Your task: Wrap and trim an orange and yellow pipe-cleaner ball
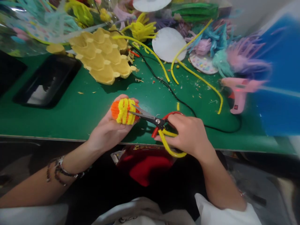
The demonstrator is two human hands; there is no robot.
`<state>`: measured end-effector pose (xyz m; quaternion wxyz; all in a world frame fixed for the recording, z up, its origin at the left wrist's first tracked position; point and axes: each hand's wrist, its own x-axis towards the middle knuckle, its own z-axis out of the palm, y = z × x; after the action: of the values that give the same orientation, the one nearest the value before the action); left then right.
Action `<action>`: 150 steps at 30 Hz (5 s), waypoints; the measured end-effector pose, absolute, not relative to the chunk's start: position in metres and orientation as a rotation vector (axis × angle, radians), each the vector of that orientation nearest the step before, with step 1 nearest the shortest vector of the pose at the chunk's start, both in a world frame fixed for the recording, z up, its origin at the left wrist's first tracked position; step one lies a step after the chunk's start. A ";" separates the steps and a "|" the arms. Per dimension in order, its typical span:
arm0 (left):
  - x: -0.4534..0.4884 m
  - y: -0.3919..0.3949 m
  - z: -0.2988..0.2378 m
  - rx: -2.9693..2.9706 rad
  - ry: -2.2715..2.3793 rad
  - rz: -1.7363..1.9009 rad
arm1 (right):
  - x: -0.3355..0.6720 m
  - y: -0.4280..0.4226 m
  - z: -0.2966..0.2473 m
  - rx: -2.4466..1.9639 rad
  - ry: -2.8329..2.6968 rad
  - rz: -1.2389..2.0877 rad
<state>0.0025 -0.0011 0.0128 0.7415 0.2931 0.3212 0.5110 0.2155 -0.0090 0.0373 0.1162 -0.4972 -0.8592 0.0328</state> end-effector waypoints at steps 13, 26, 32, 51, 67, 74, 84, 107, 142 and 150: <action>0.003 0.000 0.011 0.607 0.543 1.104 | 0.221 -0.011 0.037 -1.284 -2.529 -0.255; 0.002 0.003 0.010 0.621 0.632 0.999 | 0.228 -0.011 0.040 -1.223 -2.581 -0.412; 0.002 0.004 0.011 0.594 0.612 1.035 | 0.225 -0.012 0.038 -1.240 -2.615 -0.391; 0.000 0.000 0.012 0.546 0.517 0.960 | 0.217 -0.017 0.038 -1.307 -2.622 -0.237; 0.002 0.001 0.014 0.634 0.658 1.020 | 0.220 -0.017 0.037 -1.347 -2.569 -0.272; 0.004 0.001 0.015 0.596 0.605 1.062 | 0.221 -0.018 0.035 -1.306 -2.538 -0.336; 0.004 0.000 0.005 0.827 0.685 1.214 | 0.211 -0.014 0.034 -1.441 -2.340 0.431; 0.012 -0.007 0.009 1.032 0.806 1.358 | 0.185 -0.029 0.017 -1.511 -2.307 -0.193; 0.007 0.000 -0.010 1.343 0.778 1.365 | 0.183 -0.028 0.023 -1.505 -2.339 -0.284; 0.007 0.001 -0.007 1.351 0.783 1.375 | 0.187 -0.027 0.022 -1.532 -2.302 -0.218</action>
<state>0.0070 0.0011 -0.0073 0.5060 0.5602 0.3244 0.5699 0.1871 -0.0270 0.0219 0.1826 -0.5431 -0.8159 -0.0771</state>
